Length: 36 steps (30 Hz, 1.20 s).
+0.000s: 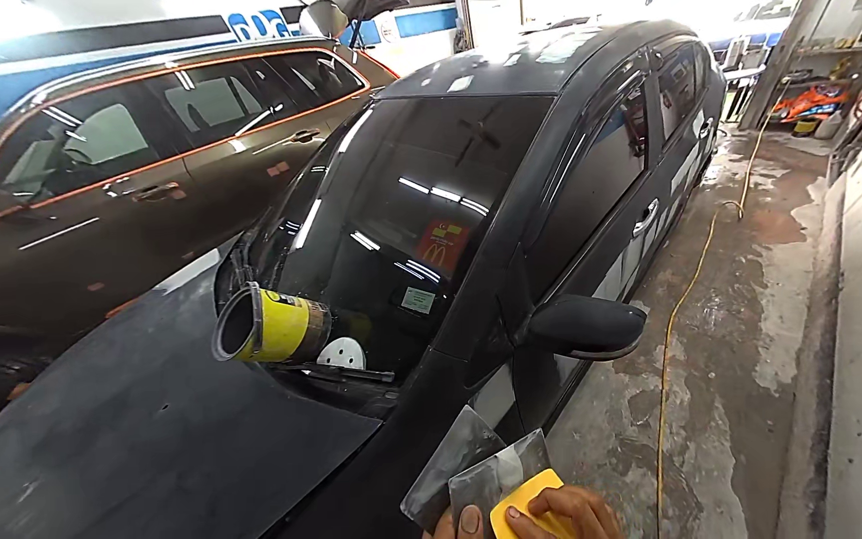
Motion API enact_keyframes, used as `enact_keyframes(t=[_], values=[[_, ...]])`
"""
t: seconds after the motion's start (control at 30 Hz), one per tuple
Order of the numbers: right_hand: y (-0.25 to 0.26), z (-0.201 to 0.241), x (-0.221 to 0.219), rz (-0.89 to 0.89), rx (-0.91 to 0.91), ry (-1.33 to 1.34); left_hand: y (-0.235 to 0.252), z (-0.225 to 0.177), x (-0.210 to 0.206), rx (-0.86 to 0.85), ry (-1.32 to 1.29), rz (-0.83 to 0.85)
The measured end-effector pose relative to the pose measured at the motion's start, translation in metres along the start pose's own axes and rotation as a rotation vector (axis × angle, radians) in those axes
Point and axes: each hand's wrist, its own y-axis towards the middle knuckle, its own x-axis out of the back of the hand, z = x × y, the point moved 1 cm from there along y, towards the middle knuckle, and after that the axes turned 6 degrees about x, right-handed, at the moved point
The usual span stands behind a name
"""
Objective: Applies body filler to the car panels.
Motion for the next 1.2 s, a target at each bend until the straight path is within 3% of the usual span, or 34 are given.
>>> enact_keyframes(t=[0.07,0.13,0.23,0.33,0.5,0.7,0.93,1.2], values=[[0.004,-0.011,0.002,0.060,-0.098,0.201,0.015,0.008,-0.001,-0.099,0.165,-0.060],[0.006,-0.020,-0.001,-0.015,-0.303,0.597,0.043,0.012,0.005,-0.104,0.221,-0.139],[0.008,-0.028,-0.009,-0.263,-0.744,1.139,0.112,0.011,0.014,-0.038,0.004,-0.199],[0.008,-0.041,-0.023,-0.387,-0.878,1.264,0.190,0.020,0.006,-0.037,-0.250,-0.140],[0.007,-0.075,-0.074,-0.599,-0.930,1.086,0.293,0.042,-0.048,-0.030,-0.421,0.051],[0.023,-0.138,-0.156,-0.737,-0.914,0.629,0.364,0.083,-0.112,-0.123,-0.446,0.187],[0.060,-0.194,-0.219,-0.786,-0.843,0.347,0.385,0.108,-0.127,-0.252,-0.420,0.195],[0.072,-0.213,-0.246,-0.857,-0.831,0.285,0.385,0.109,-0.124,-0.278,-0.401,0.215]])
